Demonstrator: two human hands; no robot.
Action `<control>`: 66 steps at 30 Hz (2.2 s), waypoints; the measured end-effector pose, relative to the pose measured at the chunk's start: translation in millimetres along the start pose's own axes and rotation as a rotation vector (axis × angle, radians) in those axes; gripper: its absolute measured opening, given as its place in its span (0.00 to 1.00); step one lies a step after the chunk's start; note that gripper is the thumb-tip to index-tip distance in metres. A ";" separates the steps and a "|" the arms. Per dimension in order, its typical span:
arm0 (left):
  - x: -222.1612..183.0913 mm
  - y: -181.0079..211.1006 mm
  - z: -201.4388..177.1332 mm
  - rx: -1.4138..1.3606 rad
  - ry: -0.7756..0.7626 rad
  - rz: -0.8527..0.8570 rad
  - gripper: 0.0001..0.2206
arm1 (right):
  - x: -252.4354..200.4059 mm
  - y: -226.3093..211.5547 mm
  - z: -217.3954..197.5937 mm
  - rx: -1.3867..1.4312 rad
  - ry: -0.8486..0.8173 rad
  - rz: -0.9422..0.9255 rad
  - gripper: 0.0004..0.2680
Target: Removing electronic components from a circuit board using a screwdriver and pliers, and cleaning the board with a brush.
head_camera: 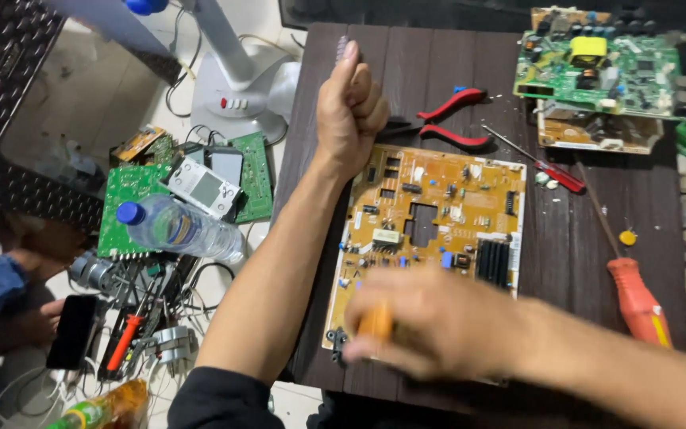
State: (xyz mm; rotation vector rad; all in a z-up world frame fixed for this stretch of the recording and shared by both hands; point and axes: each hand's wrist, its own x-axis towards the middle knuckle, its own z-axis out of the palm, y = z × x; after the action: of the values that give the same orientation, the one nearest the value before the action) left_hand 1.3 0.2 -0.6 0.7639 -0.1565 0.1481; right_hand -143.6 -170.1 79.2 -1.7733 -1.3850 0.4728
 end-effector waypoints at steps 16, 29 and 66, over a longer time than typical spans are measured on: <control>1.4 -10.4 -7.7 0.134 -0.024 0.037 0.23 | -4.9 7.1 -35.7 -0.494 0.312 -0.058 0.05; -9.8 -6.5 10.9 0.781 -0.214 0.178 0.25 | -53.3 26.2 -36.1 -0.265 0.199 0.073 0.03; -20.0 -26.1 17.2 1.820 -0.426 0.364 0.19 | -64.6 40.4 -42.8 -0.837 0.300 0.076 0.11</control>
State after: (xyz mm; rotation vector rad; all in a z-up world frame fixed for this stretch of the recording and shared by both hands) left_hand -14.8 -32.0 -9.9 2.5863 -0.5918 0.4892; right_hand -109.0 -248.3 61.1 -2.4267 -1.3926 -0.4017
